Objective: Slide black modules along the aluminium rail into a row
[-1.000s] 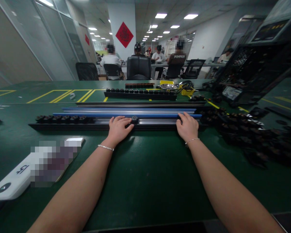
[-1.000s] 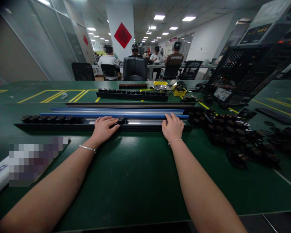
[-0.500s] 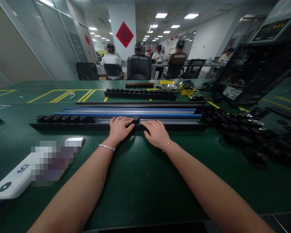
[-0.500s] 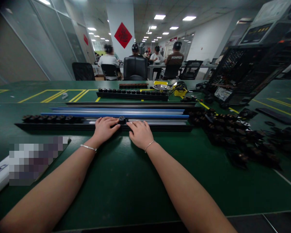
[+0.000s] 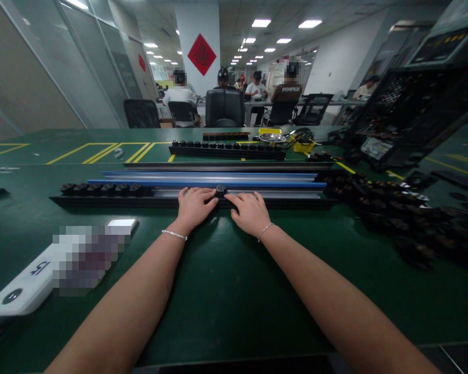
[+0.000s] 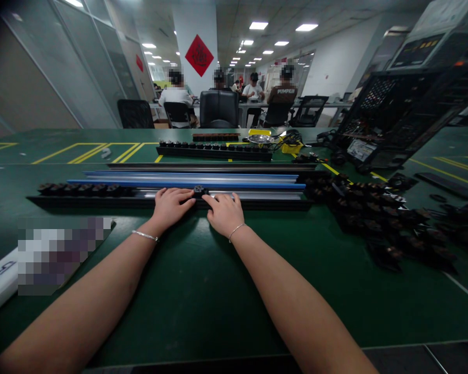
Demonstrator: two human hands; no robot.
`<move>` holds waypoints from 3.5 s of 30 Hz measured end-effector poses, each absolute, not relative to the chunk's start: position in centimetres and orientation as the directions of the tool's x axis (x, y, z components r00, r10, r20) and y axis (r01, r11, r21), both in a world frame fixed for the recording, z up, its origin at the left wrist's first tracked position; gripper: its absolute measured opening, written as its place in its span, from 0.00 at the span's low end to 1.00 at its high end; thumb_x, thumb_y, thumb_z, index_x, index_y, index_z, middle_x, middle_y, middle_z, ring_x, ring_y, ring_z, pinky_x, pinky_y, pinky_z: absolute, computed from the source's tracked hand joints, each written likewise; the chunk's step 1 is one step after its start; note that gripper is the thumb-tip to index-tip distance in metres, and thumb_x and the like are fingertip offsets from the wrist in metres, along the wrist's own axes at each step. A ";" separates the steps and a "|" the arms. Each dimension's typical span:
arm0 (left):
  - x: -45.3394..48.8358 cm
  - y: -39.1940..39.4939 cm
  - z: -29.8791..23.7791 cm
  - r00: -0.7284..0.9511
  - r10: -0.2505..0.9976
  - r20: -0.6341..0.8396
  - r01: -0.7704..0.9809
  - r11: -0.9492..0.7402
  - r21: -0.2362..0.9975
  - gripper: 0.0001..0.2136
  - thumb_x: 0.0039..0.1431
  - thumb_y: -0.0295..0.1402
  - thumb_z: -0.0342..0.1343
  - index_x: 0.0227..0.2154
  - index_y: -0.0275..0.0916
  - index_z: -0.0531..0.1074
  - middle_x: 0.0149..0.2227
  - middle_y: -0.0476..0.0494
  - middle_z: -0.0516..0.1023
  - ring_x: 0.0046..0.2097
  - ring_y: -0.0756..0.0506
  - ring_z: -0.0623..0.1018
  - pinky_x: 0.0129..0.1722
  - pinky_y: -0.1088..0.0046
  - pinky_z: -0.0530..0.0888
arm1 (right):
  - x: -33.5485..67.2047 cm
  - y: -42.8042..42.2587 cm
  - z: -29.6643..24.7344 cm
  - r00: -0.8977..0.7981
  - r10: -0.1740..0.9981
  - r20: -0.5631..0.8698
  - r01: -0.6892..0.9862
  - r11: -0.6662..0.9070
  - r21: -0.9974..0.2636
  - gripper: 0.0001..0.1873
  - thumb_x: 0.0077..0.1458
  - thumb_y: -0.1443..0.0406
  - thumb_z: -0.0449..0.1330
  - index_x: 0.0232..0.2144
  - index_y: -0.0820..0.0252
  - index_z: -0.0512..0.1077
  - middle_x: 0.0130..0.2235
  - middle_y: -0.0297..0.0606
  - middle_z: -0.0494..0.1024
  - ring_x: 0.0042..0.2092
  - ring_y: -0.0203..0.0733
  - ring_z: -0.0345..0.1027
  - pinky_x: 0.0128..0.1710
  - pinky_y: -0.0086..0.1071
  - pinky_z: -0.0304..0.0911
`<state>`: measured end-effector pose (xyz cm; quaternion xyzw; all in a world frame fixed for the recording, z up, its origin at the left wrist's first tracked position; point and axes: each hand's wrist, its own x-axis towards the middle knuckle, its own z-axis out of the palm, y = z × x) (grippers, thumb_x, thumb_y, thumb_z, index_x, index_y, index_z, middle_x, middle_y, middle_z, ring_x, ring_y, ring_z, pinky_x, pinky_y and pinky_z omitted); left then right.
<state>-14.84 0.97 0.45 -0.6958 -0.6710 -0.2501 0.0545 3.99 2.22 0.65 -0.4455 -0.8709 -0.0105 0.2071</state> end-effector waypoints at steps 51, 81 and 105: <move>-14.1 0.2 0.7 0.028 0.930 0.367 0.984 -0.091 0.155 0.16 0.59 0.43 0.48 0.48 0.53 0.72 0.41 0.49 0.80 0.46 0.42 0.73 0.61 0.48 0.47 | 5.7 3.0 1.0 -0.562 0.747 0.356 0.759 0.636 -0.136 0.22 0.56 0.67 0.50 0.52 0.53 0.68 0.44 0.38 0.75 0.45 0.45 0.64 0.48 0.38 0.51; -14.0 -0.2 1.1 0.003 0.937 0.349 0.969 -0.089 0.231 0.12 0.59 0.41 0.50 0.44 0.52 0.73 0.36 0.50 0.79 0.44 0.43 0.74 0.62 0.50 0.48 | 7.4 3.0 1.1 -0.513 0.786 0.346 0.790 0.590 -0.169 0.19 0.56 0.68 0.52 0.49 0.51 0.70 0.45 0.38 0.75 0.48 0.43 0.65 0.58 0.45 0.45; -14.4 -0.5 1.1 0.014 0.942 0.335 0.954 -0.113 0.277 0.12 0.60 0.38 0.49 0.44 0.52 0.73 0.38 0.50 0.80 0.45 0.44 0.74 0.62 0.51 0.48 | 7.9 3.2 1.0 -0.521 0.762 0.383 0.769 0.615 -0.176 0.17 0.55 0.68 0.52 0.46 0.55 0.72 0.42 0.39 0.77 0.43 0.42 0.67 0.49 0.38 0.54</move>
